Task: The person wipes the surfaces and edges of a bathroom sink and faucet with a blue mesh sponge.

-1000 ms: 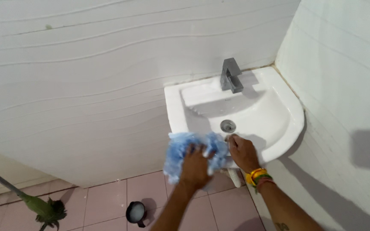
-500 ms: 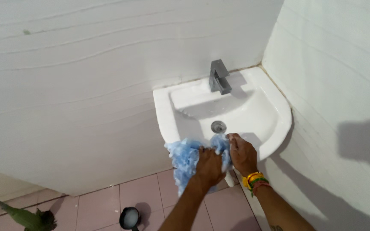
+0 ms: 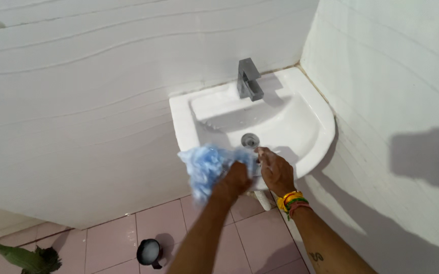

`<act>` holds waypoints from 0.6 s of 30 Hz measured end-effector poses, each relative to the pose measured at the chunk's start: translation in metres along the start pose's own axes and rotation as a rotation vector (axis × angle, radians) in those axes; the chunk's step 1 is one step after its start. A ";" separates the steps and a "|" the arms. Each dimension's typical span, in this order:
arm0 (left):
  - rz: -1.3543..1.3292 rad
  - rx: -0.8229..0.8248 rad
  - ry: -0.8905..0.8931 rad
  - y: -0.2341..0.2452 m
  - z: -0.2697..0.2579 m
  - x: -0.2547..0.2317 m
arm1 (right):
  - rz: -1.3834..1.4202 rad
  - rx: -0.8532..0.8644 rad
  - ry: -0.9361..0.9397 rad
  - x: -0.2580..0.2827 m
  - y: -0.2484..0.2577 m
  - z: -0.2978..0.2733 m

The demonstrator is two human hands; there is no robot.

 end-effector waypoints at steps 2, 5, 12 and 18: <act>-0.029 0.025 -0.040 -0.004 0.000 -0.004 | 0.008 -0.026 -0.014 0.001 0.004 -0.001; -0.052 0.041 -0.024 -0.005 0.008 0.027 | 0.099 -0.100 -0.039 0.007 0.011 0.003; 0.022 0.060 0.090 -0.006 0.029 0.071 | -0.063 0.131 -0.141 0.014 0.003 0.005; -0.081 0.131 -0.088 -0.022 0.019 -0.023 | 0.037 -0.002 -0.115 0.003 0.006 0.004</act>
Point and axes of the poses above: each hand's wrist, its own z-axis towards the middle knuckle, its own y-axis out of the back of the hand, x = y × z, the point moved 3 cm from there along z, towards the middle knuckle, and after that the axes turned 6 degrees about y, right-handed, at the moved point
